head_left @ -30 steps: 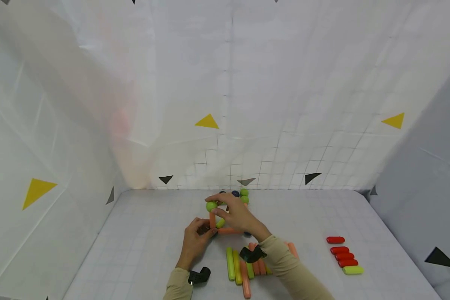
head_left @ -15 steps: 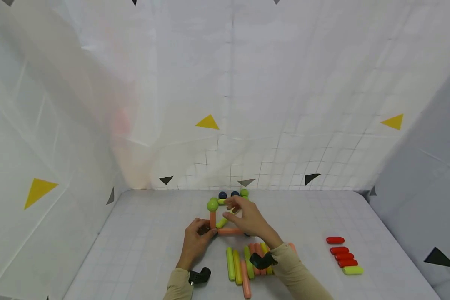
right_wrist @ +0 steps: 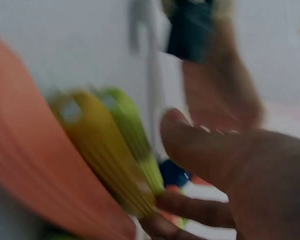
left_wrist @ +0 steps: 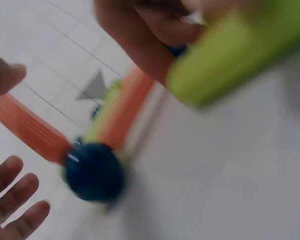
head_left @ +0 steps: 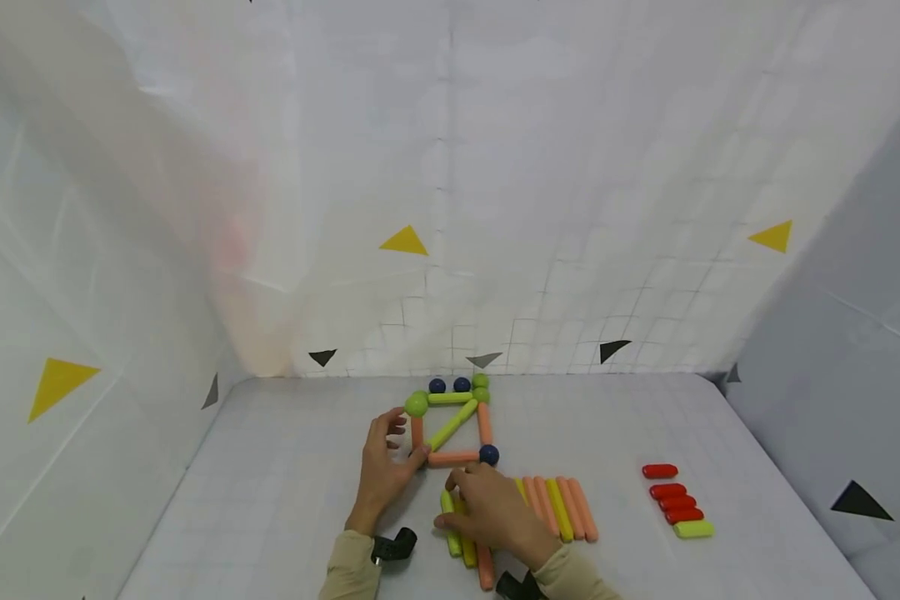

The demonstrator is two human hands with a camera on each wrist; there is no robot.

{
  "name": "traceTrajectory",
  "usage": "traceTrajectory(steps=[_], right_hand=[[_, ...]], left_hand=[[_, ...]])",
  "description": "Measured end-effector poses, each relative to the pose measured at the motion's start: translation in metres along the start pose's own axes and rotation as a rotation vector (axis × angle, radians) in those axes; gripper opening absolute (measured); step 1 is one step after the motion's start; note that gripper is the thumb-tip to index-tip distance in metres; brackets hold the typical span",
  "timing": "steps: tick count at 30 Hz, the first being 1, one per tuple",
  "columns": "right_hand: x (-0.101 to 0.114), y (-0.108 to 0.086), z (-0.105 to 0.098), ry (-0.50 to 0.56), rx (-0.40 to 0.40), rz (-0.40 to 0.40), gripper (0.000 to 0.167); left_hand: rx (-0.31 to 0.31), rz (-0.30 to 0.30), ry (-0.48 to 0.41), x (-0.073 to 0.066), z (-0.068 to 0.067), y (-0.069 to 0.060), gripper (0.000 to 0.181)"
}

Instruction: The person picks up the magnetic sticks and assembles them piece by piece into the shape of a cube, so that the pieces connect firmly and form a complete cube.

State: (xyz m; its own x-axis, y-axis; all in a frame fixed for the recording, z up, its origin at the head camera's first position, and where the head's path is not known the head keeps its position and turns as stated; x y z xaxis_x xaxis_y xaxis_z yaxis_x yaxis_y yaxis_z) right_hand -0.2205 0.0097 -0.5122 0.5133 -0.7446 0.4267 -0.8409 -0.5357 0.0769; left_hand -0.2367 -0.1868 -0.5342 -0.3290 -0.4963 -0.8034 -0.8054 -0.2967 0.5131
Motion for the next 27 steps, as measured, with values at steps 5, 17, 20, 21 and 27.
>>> traceTrajectory(steps=[5, 17, 20, 21, 27], right_hand=[[0.005, 0.003, 0.013, -0.099, -0.026, 0.083, 0.051], [0.003, 0.01, 0.012, 0.189, -0.027, 0.099, 0.026], [-0.003, 0.01, -0.003, 0.365, -0.057, 0.071, 0.023], [-0.006, 0.01, -0.011, 0.415, -0.071, 0.063, 0.023], [-0.034, 0.016, -0.053, 0.655, -0.322, 0.173, 0.027]], left_hand=[[-0.022, 0.005, -0.057, -0.024, -0.009, 0.012, 0.072], [0.022, 0.032, -0.075, -0.048, -0.015, 0.022, 0.047], [0.035, 0.034, -0.073, -0.048, -0.015, 0.024, 0.042], [0.038, 0.036, -0.067, -0.048, -0.015, 0.024, 0.041], [0.027, 0.066, -0.044, -0.05, -0.011, 0.026, 0.039]])
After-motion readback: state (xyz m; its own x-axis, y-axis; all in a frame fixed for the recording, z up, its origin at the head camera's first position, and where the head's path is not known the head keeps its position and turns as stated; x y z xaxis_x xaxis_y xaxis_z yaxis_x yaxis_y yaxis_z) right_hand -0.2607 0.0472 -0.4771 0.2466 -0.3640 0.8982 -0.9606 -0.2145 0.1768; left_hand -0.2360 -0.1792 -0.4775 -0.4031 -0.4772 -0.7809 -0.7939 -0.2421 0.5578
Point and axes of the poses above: each hand's wrist, its own y-axis towards the middle knuckle, its own z-axis out of the palm, x = y × z, the point moved 4 cm from there along y, towards the middle knuckle, and after that the axes turned 9 degrees about -x, right-handed, at the moved point
